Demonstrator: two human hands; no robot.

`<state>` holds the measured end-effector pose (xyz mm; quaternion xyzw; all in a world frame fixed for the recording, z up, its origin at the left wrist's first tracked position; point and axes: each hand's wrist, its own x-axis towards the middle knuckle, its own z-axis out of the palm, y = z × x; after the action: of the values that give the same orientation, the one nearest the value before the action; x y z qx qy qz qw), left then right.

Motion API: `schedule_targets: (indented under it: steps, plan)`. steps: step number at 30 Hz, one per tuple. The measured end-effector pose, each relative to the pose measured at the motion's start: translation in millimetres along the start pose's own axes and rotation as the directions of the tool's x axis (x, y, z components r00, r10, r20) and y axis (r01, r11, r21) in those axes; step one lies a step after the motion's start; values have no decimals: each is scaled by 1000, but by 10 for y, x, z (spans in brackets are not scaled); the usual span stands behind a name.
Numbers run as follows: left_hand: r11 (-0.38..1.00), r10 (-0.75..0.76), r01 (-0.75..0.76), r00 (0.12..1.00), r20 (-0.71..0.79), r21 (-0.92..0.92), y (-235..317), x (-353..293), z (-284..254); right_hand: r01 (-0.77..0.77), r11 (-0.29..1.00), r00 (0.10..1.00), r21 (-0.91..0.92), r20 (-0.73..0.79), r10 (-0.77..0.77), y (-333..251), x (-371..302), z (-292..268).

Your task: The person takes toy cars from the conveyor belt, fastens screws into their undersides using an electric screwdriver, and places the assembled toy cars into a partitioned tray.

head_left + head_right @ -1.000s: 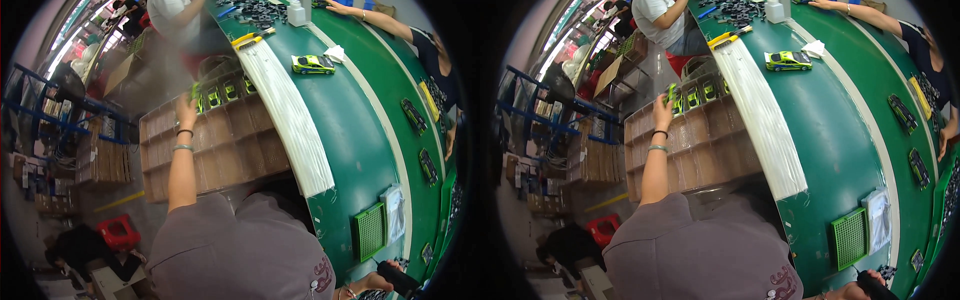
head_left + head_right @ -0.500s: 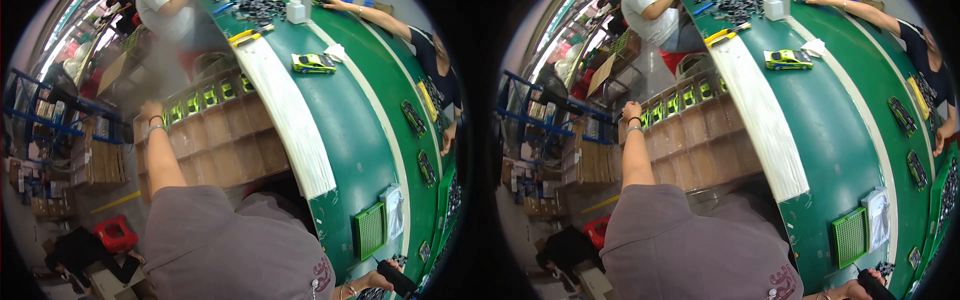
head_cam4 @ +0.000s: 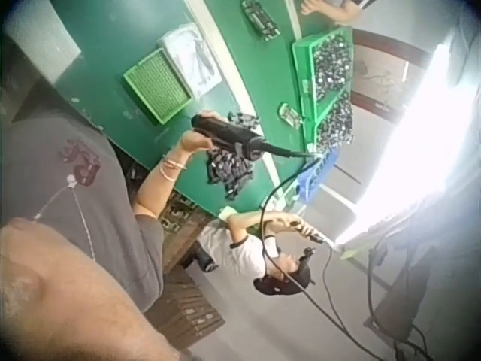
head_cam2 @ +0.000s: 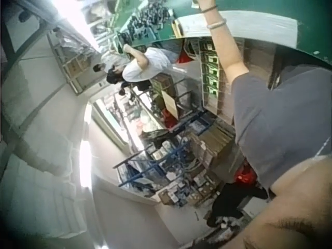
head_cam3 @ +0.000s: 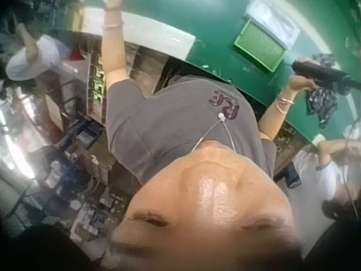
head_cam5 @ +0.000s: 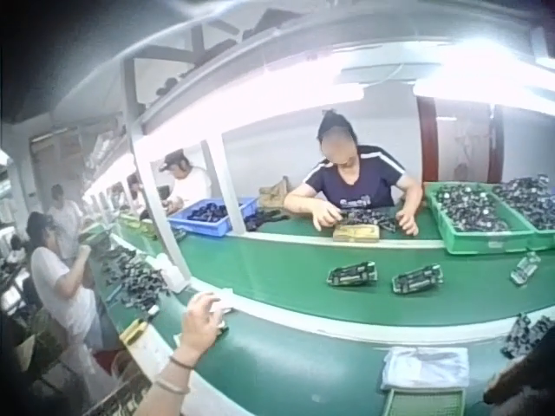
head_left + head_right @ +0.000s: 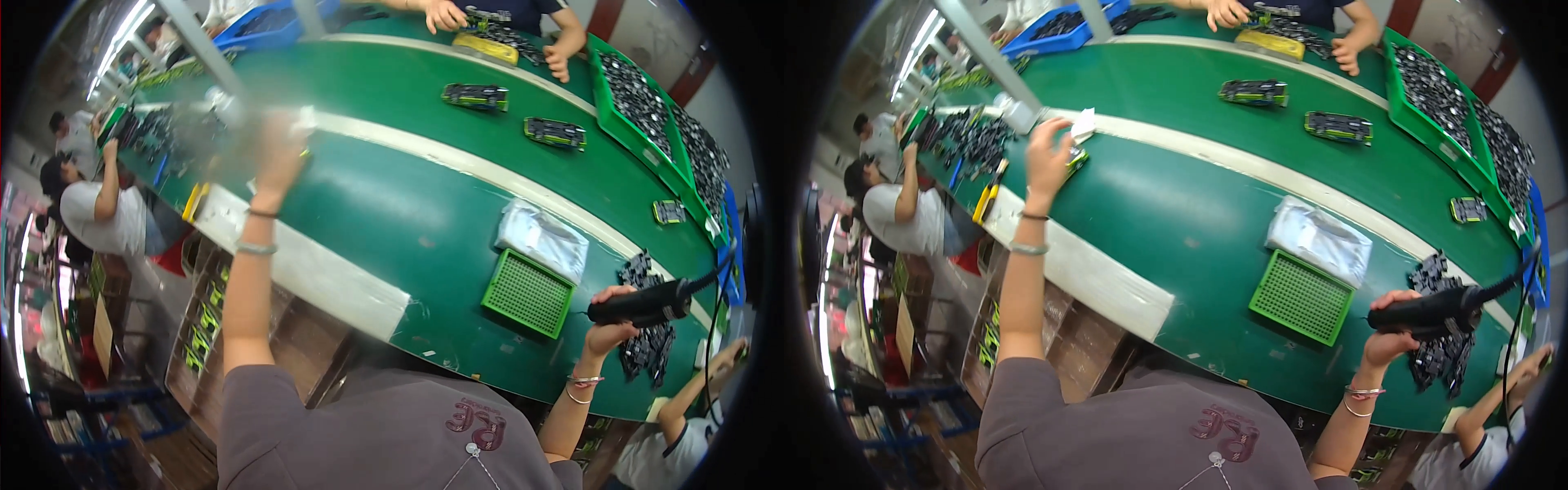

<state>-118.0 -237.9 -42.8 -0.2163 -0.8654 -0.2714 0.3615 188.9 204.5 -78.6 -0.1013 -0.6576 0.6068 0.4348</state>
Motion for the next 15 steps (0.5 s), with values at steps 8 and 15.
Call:
schedule_targets:
  steps: [8, 15]
  plan:
    - [916, 365, -242, 835, 412, -320, 1074, 861, 2114, -41, 998, 999, 38, 6, 41, -28, -31, 39]
    - [951, 309, -260, 751, 584, -170, 1355, 986, 2530, -49, 998, 999, 38, 8, 48, -67, -28, 18]
